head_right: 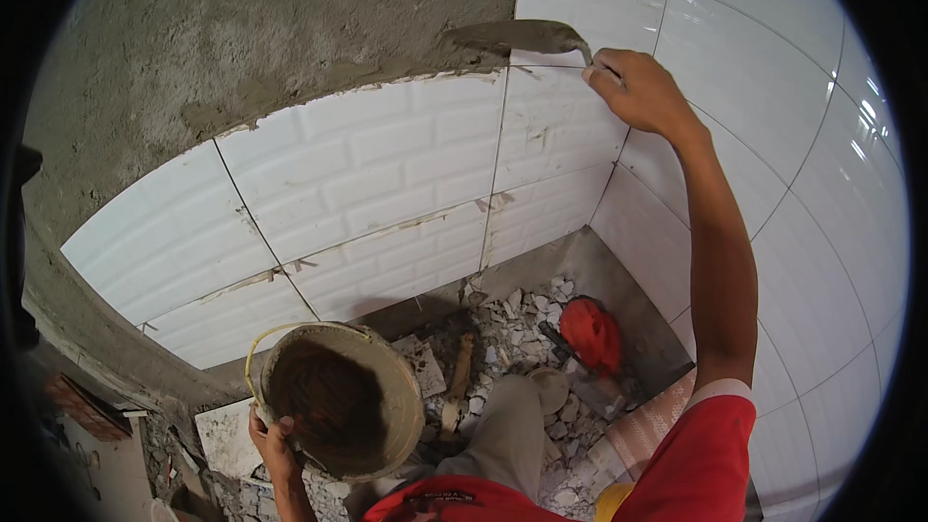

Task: The person scoops cement from a bucket with a trowel and applies it to the wall above installed white tiles, smoothing the surface to fill gaps and level the area.

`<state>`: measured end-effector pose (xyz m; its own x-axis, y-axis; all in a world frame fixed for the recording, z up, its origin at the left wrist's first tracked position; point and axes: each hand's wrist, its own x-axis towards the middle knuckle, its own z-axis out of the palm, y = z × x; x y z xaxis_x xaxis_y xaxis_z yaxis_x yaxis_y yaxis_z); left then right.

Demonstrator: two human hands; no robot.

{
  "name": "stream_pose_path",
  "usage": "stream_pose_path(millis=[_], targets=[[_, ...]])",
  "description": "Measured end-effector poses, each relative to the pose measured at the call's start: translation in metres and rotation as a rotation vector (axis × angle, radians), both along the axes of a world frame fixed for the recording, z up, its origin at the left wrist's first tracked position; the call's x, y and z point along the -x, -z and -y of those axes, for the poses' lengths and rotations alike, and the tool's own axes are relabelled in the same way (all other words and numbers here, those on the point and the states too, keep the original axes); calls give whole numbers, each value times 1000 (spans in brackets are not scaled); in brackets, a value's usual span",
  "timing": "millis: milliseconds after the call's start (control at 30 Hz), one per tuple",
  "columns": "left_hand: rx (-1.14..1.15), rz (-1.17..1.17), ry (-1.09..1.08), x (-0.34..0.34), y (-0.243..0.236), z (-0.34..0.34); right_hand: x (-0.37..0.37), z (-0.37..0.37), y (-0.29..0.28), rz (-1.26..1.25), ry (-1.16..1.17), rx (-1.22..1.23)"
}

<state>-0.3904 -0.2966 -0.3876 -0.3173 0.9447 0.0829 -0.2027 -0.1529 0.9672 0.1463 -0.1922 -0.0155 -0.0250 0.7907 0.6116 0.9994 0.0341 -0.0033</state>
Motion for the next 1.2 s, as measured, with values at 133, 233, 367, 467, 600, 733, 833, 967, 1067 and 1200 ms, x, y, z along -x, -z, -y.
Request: stream_pose_path(millis=[133,233,367,467,600,733,833,967,1067,1200], targets=[[58,44,-32,-2,-4,7,-7,-26,12,-158,-207,36],[44,47,-39,-4,-6,8,-6,-58,18,-204,-351,29],[29,46,-28,-7,-7,8,-4,-90,26,-158,-375,3],[31,42,-34,-8,-6,9,-5,-104,33,-79,-374,-53],[25,58,-10,-10,-6,9,-11,-112,38,30,-392,-138],[34,35,-23,-14,-7,5,-19,-116,39,30,-338,-92],[49,37,-13,-16,-9,3,-22,-115,42,40,-366,-106],[62,41,-12,-20,-12,4,-19,-111,47,51,-364,-139],[40,22,0,-21,-13,4,-15,-109,44,68,-342,-130],[46,35,-14,-22,-12,4,-12,-106,37,88,-318,-130]])
